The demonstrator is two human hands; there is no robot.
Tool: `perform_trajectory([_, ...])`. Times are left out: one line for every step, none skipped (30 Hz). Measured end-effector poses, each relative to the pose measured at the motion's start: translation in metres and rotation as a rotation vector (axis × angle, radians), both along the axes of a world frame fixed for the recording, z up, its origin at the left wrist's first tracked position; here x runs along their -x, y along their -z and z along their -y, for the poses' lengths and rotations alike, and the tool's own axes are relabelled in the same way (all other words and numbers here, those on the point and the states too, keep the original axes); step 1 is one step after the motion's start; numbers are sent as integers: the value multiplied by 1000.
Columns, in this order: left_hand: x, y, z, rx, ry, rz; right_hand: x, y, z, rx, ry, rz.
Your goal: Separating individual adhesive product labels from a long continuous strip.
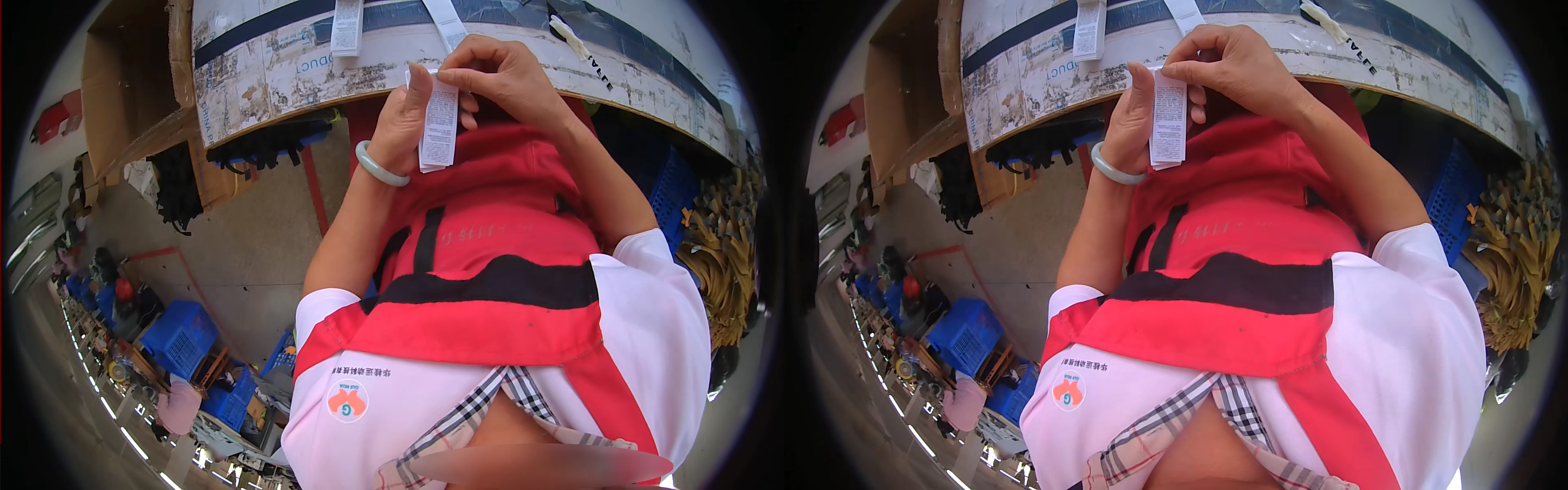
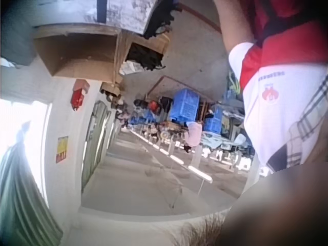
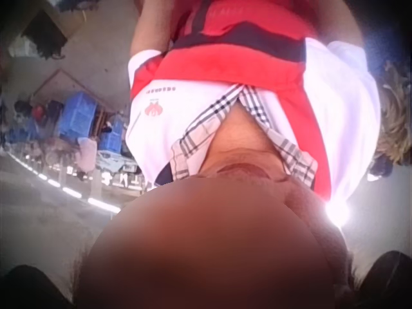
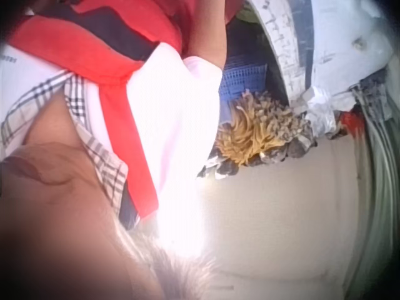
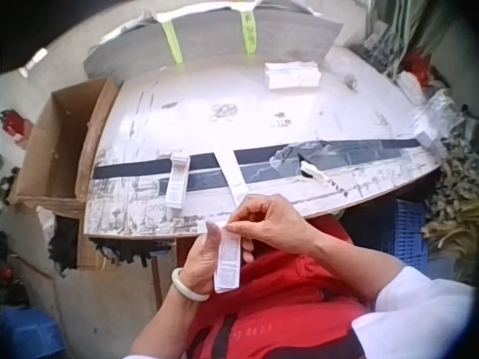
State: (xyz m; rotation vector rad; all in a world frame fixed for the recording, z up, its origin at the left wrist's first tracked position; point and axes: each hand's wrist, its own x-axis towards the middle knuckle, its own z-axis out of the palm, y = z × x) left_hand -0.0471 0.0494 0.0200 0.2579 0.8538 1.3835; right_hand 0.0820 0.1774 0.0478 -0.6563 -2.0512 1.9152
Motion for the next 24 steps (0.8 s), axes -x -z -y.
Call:
perform_trajectory([0,10,2,-57,-12,-5,1,5,1,18,7,-11])
perform_trajectory([1,15,4,-115,-25,-10,3,10,2,36,14,-22])
perform_trajectory([1,13,2,-91,0,-88,3,18,-4,112,-9,-92])
perform_trajectory([3,13,3,-92,-1,-89,7,21,-14,110,-10,-93])
perform_trajectory([5,13,3,-63,4,-89,13,24,-26,-333,64,-79])
perform_trajectory([6,13,4,-32,14,-85,17,29,-38,-775,142,-57])
perform_trajectory([3,12,1,-11,-19,-98,21,35,-46,-849,186,52])
perform_trajectory([1,13,0,-14,-11,-97,18,38,-51,-852,193,56])
perform_trajectory([1,14,0,-4,-46,-141,21,35,-53,-885,180,33])
perform_trajectory([2,15,-1,6,-80,-185,22,34,-55,-919,167,11])
perform_trajectory([3,14,-1,6,-77,-186,21,33,-54,-919,170,12])
perform_trajectory([5,13,-1,29,-135,-326,20,34,-51,-805,173,15])
perform_trajectory([5,13,-1,53,-191,-465,18,34,-49,-691,176,20])
perform_trajectory([5,13,-2,55,-193,-464,15,32,-46,-689,173,21])
perform_trajectory([4,13,-5,-40,-320,-615,9,26,-42,-636,125,30])
perform_trajectory([4,13,-7,-133,-449,-767,6,20,-35,-579,75,38])
perform_trajectory([6,13,-12,-290,-555,-897,4,10,-28,-501,22,-15])
perform_trajectory([7,11,-12,-290,-549,-894,4,4,-23,-500,27,-12])
perform_trajectory([9,8,-10,-312,-479,-872,4,-1,-18,-442,0,-73])
perform_trajectory([11,6,-8,-332,-410,-848,4,-3,-15,-385,-26,-135])
perform_trajectory([11,6,-7,-334,-409,-848,2,-3,-15,-392,-24,-127])
perform_trajectory([11,5,-6,-331,-411,-822,0,-5,-15,-393,-23,-128])
perform_trajectory([11,5,-5,-327,-413,-797,-1,-7,-16,-282,-21,-69])
perform_trajectory([11,5,-4,-327,-411,-796,-3,-8,-17,-170,-16,-10])
